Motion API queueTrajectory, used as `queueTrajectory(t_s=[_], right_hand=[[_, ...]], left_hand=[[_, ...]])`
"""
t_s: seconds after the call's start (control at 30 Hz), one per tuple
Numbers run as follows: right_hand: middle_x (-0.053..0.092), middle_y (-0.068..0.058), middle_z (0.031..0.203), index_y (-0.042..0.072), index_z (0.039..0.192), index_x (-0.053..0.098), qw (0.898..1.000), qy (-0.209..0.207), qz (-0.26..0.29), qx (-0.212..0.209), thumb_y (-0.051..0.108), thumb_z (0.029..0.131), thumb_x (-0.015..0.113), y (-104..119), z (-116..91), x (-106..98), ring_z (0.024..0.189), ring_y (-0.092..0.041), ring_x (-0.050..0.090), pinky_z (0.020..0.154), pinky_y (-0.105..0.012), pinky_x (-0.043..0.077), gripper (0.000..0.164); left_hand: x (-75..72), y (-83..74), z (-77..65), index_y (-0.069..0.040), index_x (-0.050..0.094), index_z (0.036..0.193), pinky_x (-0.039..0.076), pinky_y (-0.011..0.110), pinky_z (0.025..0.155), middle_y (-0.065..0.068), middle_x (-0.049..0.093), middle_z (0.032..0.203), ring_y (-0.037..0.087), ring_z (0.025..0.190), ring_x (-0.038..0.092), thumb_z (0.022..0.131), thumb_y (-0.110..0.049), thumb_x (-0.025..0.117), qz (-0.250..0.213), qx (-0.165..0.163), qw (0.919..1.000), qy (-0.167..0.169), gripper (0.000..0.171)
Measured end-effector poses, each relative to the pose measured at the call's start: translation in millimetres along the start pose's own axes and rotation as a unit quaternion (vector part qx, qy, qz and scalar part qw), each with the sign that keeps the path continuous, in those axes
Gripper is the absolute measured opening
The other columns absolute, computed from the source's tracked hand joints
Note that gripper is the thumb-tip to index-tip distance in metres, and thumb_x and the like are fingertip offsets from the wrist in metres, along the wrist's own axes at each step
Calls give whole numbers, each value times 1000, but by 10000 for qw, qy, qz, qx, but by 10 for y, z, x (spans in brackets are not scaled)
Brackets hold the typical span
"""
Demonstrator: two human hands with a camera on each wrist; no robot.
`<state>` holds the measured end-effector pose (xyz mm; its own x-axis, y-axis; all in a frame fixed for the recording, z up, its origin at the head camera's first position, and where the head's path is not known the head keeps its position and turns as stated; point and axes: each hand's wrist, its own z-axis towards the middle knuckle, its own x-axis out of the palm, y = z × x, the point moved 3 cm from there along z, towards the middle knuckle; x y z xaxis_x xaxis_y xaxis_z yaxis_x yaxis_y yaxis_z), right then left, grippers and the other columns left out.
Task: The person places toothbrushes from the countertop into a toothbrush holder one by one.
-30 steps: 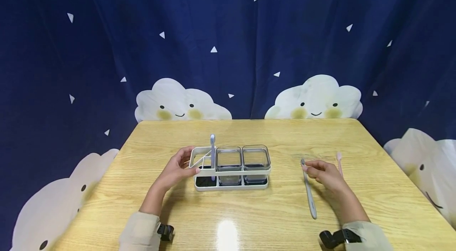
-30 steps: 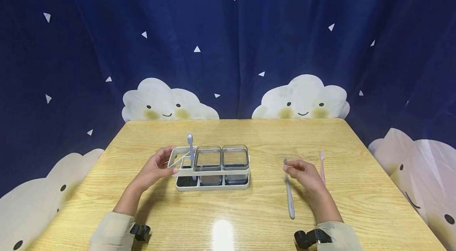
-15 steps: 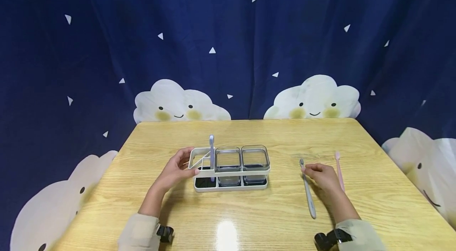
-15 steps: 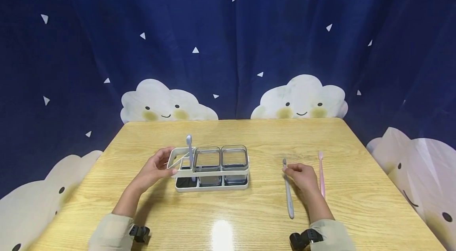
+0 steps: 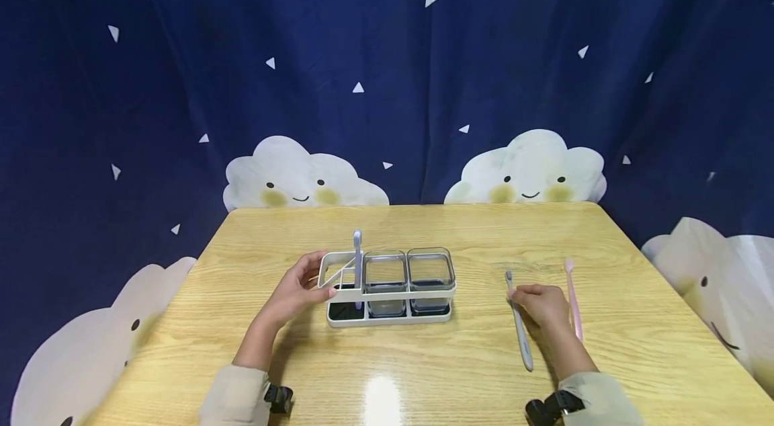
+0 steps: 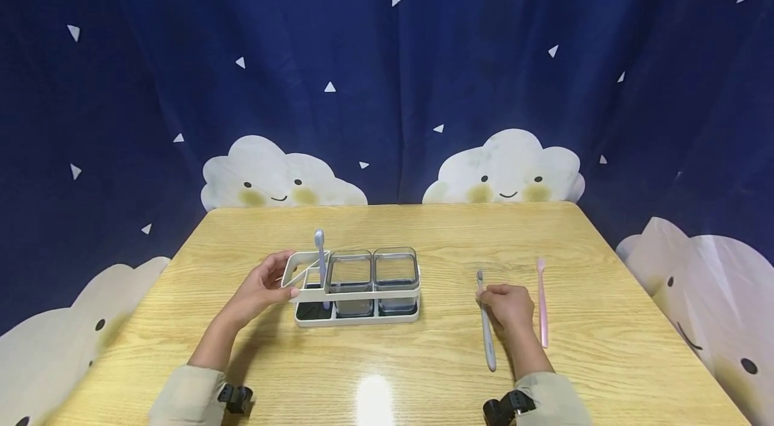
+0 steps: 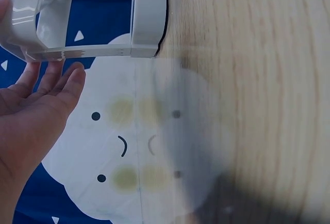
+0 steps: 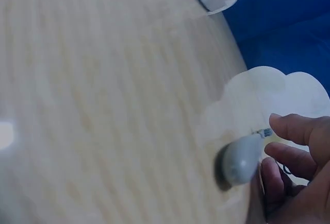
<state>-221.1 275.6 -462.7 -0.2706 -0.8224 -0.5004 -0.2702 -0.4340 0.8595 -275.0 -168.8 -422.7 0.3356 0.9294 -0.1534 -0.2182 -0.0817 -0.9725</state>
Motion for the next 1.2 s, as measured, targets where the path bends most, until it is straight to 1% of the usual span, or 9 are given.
queueTrajectory(t_s=[0.07,0.13,0.33,0.47,0.63,0.83,1.0,1.1,1.2], right_hand=[[65,-23,91,-13,104,64,9999,-70,21,-76,15,81,71,5,1,25,74,-23,60,55,-26,50,37],[65,-25,91,-13,101,65,9995,-145,-217,-177,15,80,71,10,-3,40,75,-26,60,55,-28,49,35],[66,-23,93,-8,93,70,9942,-326,-939,-416,20,78,73,49,23,66,88,-43,57,69,-45,49,32],[67,-21,89,-6,90,71,9908,-421,-1191,-484,19,76,75,69,45,78,82,-41,59,65,-44,48,29],[68,-20,84,-4,81,72,9888,-495,-1318,-484,14,76,71,46,37,87,72,-34,61,54,-36,47,19],[67,-13,73,0,71,72,9886,-453,-1326,-543,9,74,65,59,36,89,66,-32,59,51,-36,45,12],[67,-10,73,1,71,71,9899,-463,-1280,-392,10,75,66,72,59,49,69,-31,58,56,-39,45,11],[67,-12,77,0,74,71,9912,-412,-1208,-342,13,76,66,77,61,19,76,-35,58,63,-42,46,13],[67,-15,81,-1,77,71,9921,-365,-1155,-337,14,77,66,83,54,-6,79,-36,57,64,-42,46,16]], left_hand=[[-1,-7,-2,3,38,134,30,47,103,27,45,128,43,119,41,74,2,74,27,-5,10000,-37,69],[0,-12,0,3,39,133,30,47,102,26,46,127,41,118,42,74,2,74,57,-22,10000,-61,69],[-9,-21,10,5,37,133,31,46,103,29,43,127,44,118,41,74,3,73,63,-2,10000,-34,69],[-9,-33,11,4,38,133,31,45,102,30,43,127,45,118,41,74,2,74,95,20,9999,-75,69],[2,-23,-2,4,38,133,31,46,102,29,44,127,44,118,42,73,2,74,89,-60,9999,-82,70],[4,-2,-8,4,39,132,30,47,103,31,43,127,46,118,40,73,3,74,1,-76,9999,-79,68],[4,-6,1,4,38,133,30,47,103,31,43,127,46,118,39,74,2,73,64,-63,9999,-56,68],[5,-10,0,5,37,134,29,46,103,31,42,127,46,118,39,75,1,73,60,-59,10000,-31,69],[2,-12,-3,4,36,134,30,45,103,30,42,127,46,119,39,76,0,73,78,-77,9999,-31,70]])
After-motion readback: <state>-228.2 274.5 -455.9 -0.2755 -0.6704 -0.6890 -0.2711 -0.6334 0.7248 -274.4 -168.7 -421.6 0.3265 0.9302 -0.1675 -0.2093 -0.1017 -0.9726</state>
